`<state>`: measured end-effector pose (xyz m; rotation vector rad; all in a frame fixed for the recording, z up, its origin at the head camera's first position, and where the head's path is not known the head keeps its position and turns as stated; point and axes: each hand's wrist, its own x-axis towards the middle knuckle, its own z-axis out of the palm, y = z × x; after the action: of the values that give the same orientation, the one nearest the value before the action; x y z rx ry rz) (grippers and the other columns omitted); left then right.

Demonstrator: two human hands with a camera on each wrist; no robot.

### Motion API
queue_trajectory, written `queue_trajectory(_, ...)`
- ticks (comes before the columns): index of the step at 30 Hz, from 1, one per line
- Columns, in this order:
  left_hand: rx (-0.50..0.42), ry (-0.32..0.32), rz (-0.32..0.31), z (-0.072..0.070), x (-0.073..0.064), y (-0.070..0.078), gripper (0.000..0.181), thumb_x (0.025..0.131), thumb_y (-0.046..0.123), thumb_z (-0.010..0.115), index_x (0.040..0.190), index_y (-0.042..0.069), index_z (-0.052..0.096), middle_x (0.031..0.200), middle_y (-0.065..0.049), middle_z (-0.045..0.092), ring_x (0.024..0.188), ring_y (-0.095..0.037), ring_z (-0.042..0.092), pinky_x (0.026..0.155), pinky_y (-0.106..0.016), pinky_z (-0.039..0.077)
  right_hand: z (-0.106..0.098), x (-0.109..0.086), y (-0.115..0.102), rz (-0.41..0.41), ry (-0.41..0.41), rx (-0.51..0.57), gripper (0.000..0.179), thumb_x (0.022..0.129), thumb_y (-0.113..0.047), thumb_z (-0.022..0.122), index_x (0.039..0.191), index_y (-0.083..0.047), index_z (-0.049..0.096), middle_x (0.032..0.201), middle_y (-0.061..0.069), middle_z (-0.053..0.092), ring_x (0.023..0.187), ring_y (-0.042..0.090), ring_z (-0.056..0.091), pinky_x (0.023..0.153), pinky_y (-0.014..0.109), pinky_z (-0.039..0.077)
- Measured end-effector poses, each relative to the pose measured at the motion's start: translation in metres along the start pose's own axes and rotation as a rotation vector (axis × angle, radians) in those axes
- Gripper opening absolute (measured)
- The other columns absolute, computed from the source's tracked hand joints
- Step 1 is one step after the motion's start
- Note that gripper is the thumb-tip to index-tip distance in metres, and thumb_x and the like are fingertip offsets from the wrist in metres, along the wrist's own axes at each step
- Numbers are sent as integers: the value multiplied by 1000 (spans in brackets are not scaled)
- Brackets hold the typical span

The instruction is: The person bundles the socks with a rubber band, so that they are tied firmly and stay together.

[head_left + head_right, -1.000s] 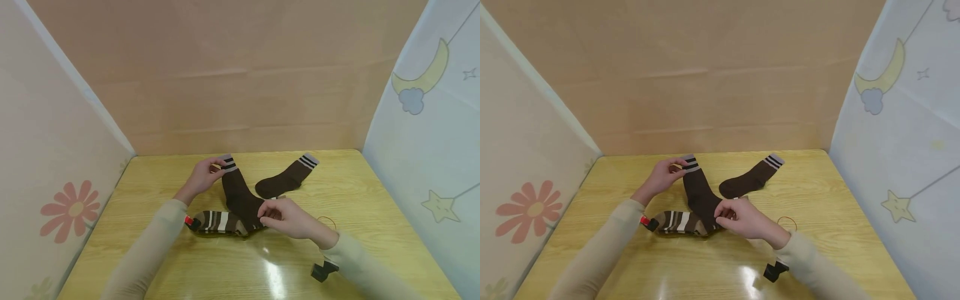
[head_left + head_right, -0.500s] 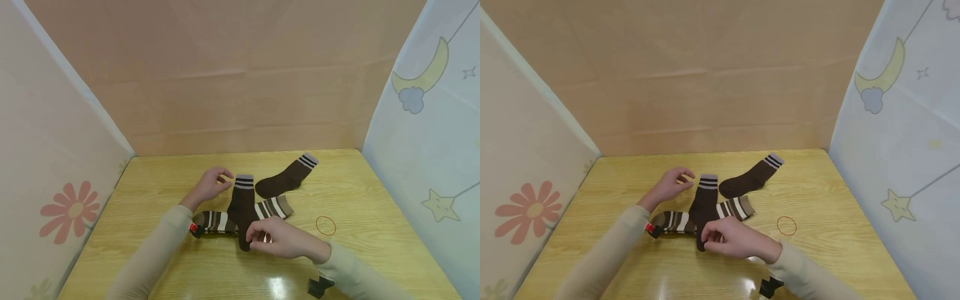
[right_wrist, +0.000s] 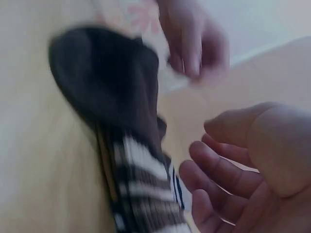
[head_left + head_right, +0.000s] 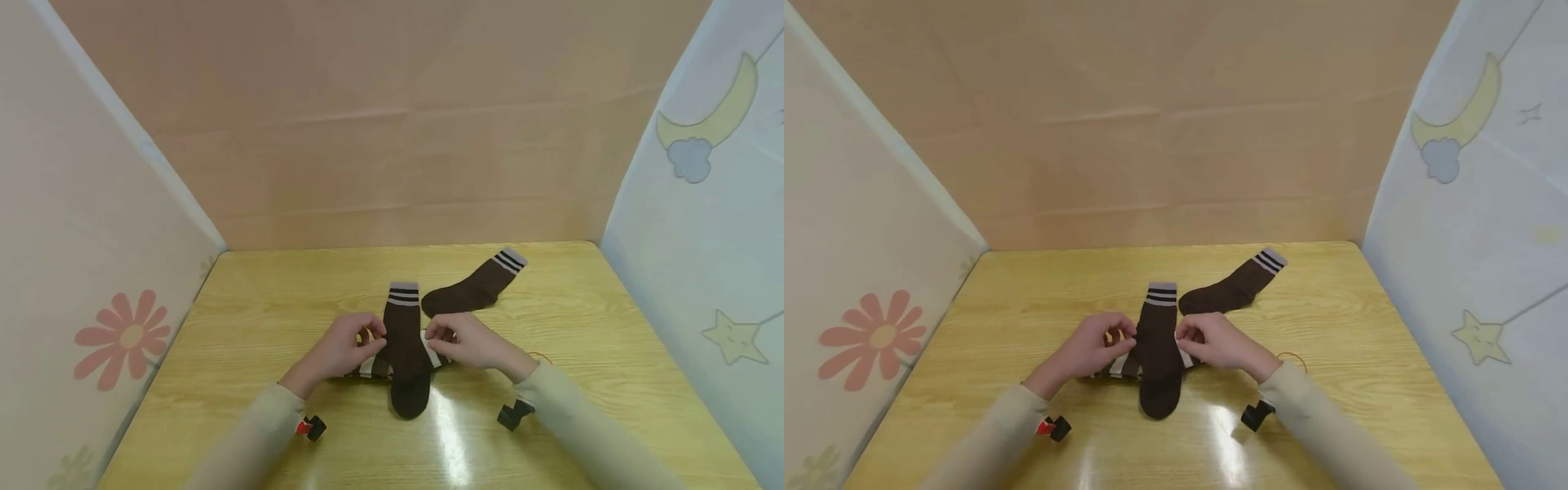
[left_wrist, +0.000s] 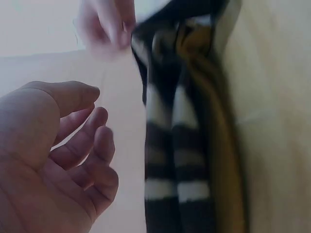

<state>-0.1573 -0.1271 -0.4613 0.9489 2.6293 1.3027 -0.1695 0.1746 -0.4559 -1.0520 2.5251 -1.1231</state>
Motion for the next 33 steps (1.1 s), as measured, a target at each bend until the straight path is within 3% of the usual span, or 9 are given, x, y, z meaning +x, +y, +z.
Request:
queue_trajectory(4,75,-31,-20,5,-19,15,14,97,19,78,87,18,68,76,13,66,58,1,53,56,-22,49,-11,18,19,89,55,-49,8,103,-14,68,107,-8,72,92,-6,71,80,7,65,73,29,56)
queue_trajectory(8,143,-129,-2,10,-36,26,19,96,24,79,83,21,65,71,16,65,60,7,54,58,-17,48,-18,41,31,140,72,-94,12,104,-13,66,111,-5,71,96,-1,72,84,11,67,76,35,57)
queue_trajectory(12,79,-295,2,19,-49,28,12,98,23,77,99,17,66,84,11,74,72,8,63,68,-15,52,-21,64,37,165,68,-149,17,105,-13,65,117,-3,70,105,5,73,91,18,69,80,40,58)
queue_trajectory(15,42,-353,-7,27,-55,28,20,99,20,76,116,14,67,93,10,76,79,8,65,75,-16,53,-19,79,39,181,57,-200,22,105,-13,65,123,-2,69,116,12,72,97,24,70,83,43,59)
queue_trajectory(20,63,-341,24,39,-57,27,36,98,17,75,133,11,66,87,7,70,74,7,57,75,-16,51,-12,97,44,188,-9,-272,34,105,-15,65,135,1,63,128,19,67,110,33,68,92,48,57)
queue_trajectory(25,88,-309,76,49,-60,25,36,97,12,75,132,5,69,114,-1,74,94,3,64,90,-18,53,-6,109,50,205,-57,-285,43,105,-15,64,145,1,56,134,22,64,117,36,66,97,51,55)
queue_trajectory(28,136,-241,132,53,-62,25,33,92,5,75,125,5,72,113,-2,74,94,-2,64,89,-17,52,-5,112,53,229,-62,-261,42,105,-13,63,144,1,55,132,23,65,117,37,66,98,51,54)
queue_trajectory(33,183,-69,262,57,-63,21,36,77,-8,81,109,10,74,98,0,74,83,-7,64,80,-12,50,-6,112,59,283,-70,-239,36,105,-14,65,137,1,61,125,19,69,111,33,68,95,48,56)
